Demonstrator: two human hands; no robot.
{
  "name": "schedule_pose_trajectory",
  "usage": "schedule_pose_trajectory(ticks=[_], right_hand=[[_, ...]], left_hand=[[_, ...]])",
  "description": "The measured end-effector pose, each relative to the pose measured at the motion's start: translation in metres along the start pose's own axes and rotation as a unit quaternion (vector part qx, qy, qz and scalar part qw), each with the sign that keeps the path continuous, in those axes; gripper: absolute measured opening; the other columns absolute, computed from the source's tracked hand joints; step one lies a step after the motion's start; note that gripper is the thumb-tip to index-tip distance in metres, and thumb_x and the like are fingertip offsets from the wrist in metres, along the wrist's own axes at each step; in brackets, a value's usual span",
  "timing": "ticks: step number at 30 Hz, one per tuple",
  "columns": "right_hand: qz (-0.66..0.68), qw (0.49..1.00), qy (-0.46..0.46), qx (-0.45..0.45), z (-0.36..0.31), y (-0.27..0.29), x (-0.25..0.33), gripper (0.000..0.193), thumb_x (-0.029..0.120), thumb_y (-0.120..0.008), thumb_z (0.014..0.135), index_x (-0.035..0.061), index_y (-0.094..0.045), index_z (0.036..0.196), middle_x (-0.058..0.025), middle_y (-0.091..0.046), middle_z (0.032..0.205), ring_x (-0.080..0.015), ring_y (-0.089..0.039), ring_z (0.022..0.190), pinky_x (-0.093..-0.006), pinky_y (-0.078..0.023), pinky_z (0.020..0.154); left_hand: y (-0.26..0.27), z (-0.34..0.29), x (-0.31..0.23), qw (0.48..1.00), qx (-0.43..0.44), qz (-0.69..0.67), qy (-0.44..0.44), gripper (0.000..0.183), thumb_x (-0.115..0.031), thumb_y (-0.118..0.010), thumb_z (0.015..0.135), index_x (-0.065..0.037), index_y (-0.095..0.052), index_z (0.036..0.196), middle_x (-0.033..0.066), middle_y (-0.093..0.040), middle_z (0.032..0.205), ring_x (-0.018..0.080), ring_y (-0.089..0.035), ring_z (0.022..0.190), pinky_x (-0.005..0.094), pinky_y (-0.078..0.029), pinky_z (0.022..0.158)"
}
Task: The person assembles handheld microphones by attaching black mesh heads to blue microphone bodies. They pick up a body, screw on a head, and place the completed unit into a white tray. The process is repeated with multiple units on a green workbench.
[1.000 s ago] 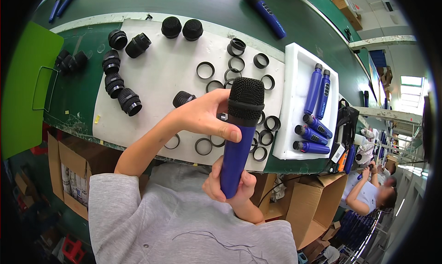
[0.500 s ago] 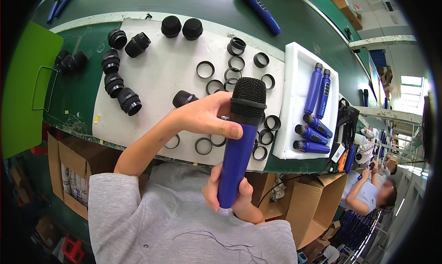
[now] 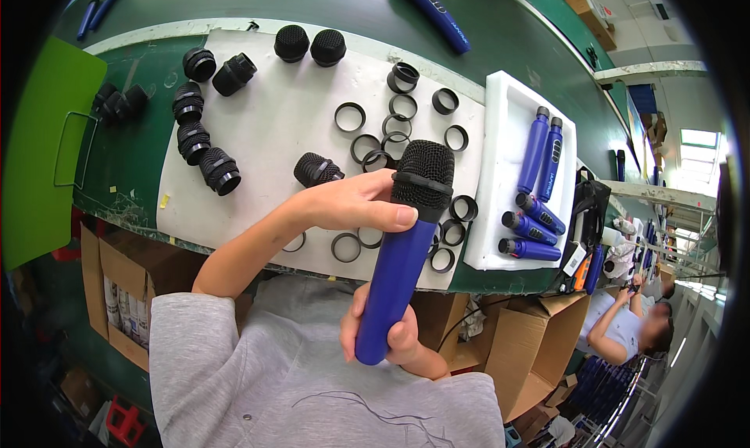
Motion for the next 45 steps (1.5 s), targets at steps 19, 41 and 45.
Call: schedule_pose_trajectory(ticks=[19,41,45], right_hand=[[-0.066,0.996,0.032,-0.048,0.007,0.003,-0.005,0.065,0.056,-0.058,0.096,-0.0014,-0.040,0.120,-0.0187,-0.068,0.079,-0.0230,-0.066,0.066,-0.0316,-0.052,0.065],[-0.099,0.958,0.232,-0.134,0.085,0.073,0.083,0.056,0.007,-0.064,0.086,-0.0124,-0.046,0.136,-0.0045,-0.056,0.066,-0.0179,-0.061,0.060,-0.0338,-0.052,0.067],[-0.112,0.950,0.236,-0.172,0.080,0.069,0.081,0.057,0.008,-0.063,0.087,-0.0137,-0.045,0.137,-0.0042,-0.056,0.065,-0.0176,-0.060,0.058,-0.0347,-0.052,0.067]], left_hand=[[-0.004,0.006,0.012,0.998,0.000,-0.057,0.034,0.057,-0.052,-0.064,0.085,0.001,-0.058,0.106,0.0148,-0.066,0.088,0.0229,-0.065,0.080,0.0349,-0.053,0.073],[-0.029,0.021,0.011,0.980,-0.083,0.106,0.144,0.028,-0.016,-0.069,0.069,-0.001,-0.054,0.088,0.0032,-0.056,0.058,0.0125,-0.056,0.045,0.0266,-0.042,0.042],[-0.040,0.019,0.009,0.979,-0.110,0.099,0.142,0.036,-0.018,-0.071,0.069,0.000,-0.053,0.094,0.0040,-0.057,0.060,0.0136,-0.058,0.046,0.0272,-0.043,0.042]])
Point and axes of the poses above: each hand's wrist, its own z-axis towards the middle knuckle, its own y-axis out of the back of the hand, x = y × z, the point moved 1 cm from there along z, towards the middle knuckle
